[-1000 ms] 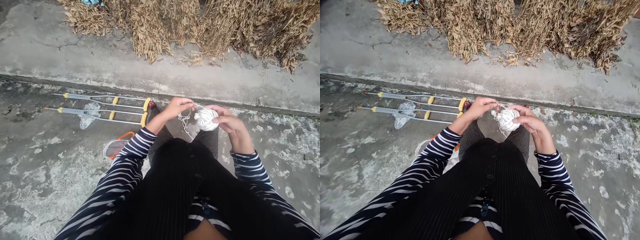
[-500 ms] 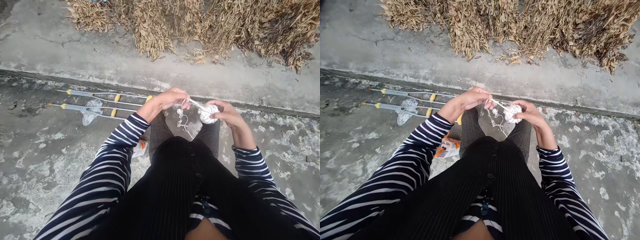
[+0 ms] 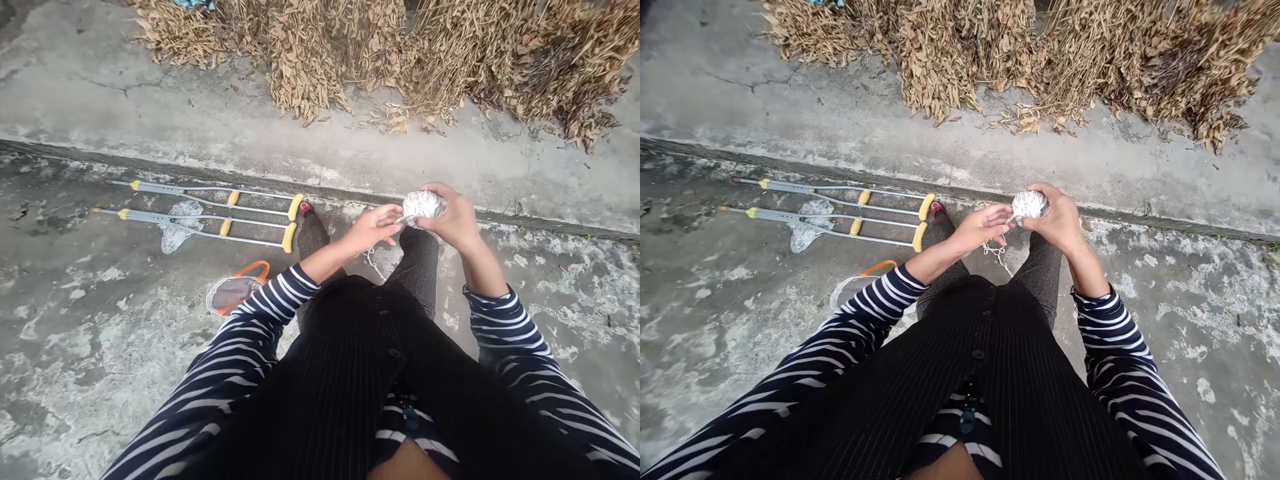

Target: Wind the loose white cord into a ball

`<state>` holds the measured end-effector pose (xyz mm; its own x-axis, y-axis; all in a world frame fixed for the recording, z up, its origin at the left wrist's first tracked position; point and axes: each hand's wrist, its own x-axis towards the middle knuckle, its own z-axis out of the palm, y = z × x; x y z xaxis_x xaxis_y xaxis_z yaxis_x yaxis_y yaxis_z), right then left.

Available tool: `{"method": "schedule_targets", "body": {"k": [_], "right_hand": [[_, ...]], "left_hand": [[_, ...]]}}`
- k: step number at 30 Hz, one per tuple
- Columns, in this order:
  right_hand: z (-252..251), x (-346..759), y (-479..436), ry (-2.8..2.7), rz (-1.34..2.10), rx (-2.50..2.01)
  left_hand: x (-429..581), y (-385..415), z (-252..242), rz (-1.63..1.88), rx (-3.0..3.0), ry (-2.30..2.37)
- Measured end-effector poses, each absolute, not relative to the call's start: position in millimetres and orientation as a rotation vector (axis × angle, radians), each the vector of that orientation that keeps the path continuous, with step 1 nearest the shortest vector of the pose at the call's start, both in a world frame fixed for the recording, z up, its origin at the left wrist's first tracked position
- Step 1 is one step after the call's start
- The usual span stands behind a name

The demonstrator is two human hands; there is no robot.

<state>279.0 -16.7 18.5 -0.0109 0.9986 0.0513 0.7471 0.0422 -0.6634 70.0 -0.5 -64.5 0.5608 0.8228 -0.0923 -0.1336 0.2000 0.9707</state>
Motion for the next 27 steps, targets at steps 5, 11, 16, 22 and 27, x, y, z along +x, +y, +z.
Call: {"method": "schedule_targets", "body": {"k": [5, 11, 16, 22, 27], "right_hand": [[20.1, 279.6, -10.6, -1.885, 0.547, -1.79], [4.6, 277.6, -4.7, -1.904, 0.826, -1.807], [-1.9, 275.1, -3.6, -1.694, 1.459, -1.546], [-2.8, 271.0, -2.2, -1.646, 1.688, -1.447], [-2.4, 274.4, 5.5, -1.841, 1.473, -1.505]], "left_hand": [[69.9, -15.0, -59.0, 0.605, 1.392, 0.828], [38.2, 11.0, -14.1, 0.522, 2.333, 1.018], [35.7, 40.9, 21.2, 0.329, 2.397, 0.895], [33.8, 65.8, 23.6, 0.25, 2.101, 0.74], [26.7, 71.1, 11.5, 0.11, 1.715, 0.726]]}}
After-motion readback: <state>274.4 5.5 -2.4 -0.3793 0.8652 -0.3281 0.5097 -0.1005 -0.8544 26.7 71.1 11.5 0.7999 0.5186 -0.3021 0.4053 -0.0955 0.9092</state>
